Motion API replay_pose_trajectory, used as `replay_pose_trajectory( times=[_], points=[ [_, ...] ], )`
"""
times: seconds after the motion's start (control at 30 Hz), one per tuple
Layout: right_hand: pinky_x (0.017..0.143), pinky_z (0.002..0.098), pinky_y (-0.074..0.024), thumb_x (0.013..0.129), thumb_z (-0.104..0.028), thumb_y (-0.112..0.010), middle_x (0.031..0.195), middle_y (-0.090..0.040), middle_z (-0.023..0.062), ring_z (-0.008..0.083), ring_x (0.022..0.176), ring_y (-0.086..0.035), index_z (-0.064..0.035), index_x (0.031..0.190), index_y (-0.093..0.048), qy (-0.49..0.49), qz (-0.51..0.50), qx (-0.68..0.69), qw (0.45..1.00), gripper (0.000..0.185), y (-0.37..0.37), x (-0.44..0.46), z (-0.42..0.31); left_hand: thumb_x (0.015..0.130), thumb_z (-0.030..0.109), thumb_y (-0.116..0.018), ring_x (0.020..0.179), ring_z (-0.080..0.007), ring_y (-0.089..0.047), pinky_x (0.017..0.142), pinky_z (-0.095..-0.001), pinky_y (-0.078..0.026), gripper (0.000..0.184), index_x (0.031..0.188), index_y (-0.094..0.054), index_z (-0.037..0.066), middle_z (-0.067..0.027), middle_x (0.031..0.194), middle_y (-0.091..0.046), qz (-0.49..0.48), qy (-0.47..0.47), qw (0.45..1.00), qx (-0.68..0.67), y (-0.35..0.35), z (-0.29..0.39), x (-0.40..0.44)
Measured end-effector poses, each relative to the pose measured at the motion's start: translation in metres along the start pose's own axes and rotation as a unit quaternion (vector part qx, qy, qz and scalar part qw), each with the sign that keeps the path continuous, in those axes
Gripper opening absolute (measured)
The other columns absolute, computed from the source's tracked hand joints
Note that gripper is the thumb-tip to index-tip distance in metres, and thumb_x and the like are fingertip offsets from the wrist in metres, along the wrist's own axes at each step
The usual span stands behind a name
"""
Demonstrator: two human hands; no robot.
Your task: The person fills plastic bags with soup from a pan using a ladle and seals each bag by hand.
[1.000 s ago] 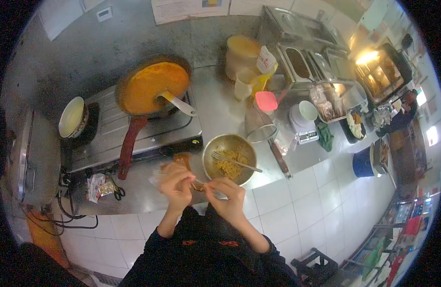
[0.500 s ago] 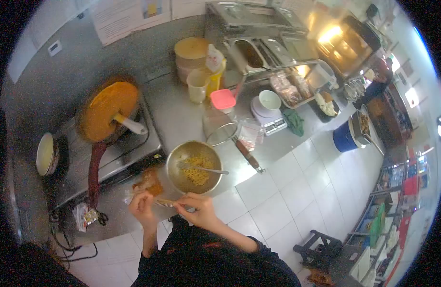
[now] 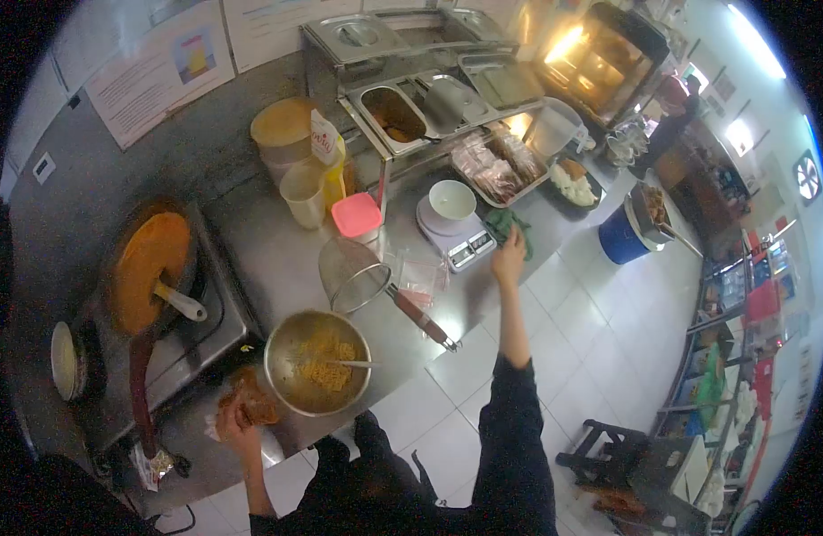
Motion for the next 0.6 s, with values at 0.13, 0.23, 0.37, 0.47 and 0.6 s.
replay_pose_trajectory(
  times=[0.13,0.23,0.37,0.47,0.6],
  points=[
    [0.099,0.0443,-0.0273,0.075,-0.023,-0.054,0.133,-0.034,0.015,0.0396,0.12,-0.03,-0.0161,0.131,-0.034,-0.08,-0.194,-0.123,0.97,0.06,-0.032,0.008,0.042,0.071,0.002,-0.052,0.099,-0.0347,-0.047,0.081,-0.0422,-0.036,0.031,0.102,-0.052,0.002,-0.0152,0.105,-0.052,0.019,-0.103,0.987,0.124,0.019,0.034,-0.008],
    [0.096,0.0547,-0.0254,0.074,-0.034,-0.058,0.136,-0.028,0.0173,0.0408,0.122,-0.028,-0.0156,0.131,-0.032,-0.102,-0.278,-0.041,0.954,0.065,-0.059,0.007,0.076,0.071,0.005,-0.053,0.094,-0.0345,-0.05,0.079,-0.0407,-0.038,0.028,0.099,-0.054,0.002,-0.0156,0.098,-0.054,-0.057,-0.161,0.971,0.167,0.031,0.041,-0.048],
    [0.097,0.0462,-0.0282,0.075,-0.031,-0.06,0.129,-0.037,0.0184,0.0383,0.119,-0.033,-0.0077,0.115,-0.046,-0.076,-0.172,-0.054,0.981,0.049,-0.009,-0.002,0.018,0.069,0.008,-0.063,0.082,-0.0263,-0.055,0.074,-0.0362,-0.043,0.028,0.095,-0.054,0.006,-0.0136,0.087,-0.057,-0.322,0.024,0.946,-0.002,0.022,-0.019,-0.126],
    [0.091,0.0459,-0.0322,0.074,-0.022,-0.061,0.118,-0.044,0.0155,0.0334,0.109,-0.041,-0.0082,0.114,-0.047,0.11,-0.072,0.067,0.989,0.044,0.041,-0.035,-0.105,0.075,0.023,-0.06,0.085,-0.0256,-0.056,0.08,-0.0381,-0.043,0.032,0.101,-0.054,0.006,-0.0124,0.093,-0.058,-0.473,-0.04,0.88,0.008,-0.02,-0.204,-0.243],
    [0.085,0.0388,-0.0372,0.071,-0.014,-0.06,0.109,-0.051,0.0122,0.03,0.105,-0.045,-0.0071,0.101,-0.056,0.213,-0.23,0.014,0.949,0.03,0.032,-0.058,-0.19,0.077,0.036,-0.049,0.096,-0.0256,-0.054,0.087,-0.0425,-0.039,0.042,0.111,-0.05,0.012,-0.0109,0.102,-0.057,-0.614,0.18,0.695,0.327,0.009,-0.2,-0.228]
  ],
)
Point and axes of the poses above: each hand's wrist, its own x-axis towards the middle knuckle, its own y-axis out of the back of the hand, z = x × y, the point moved 6 cm from there along x, towards the middle knuckle
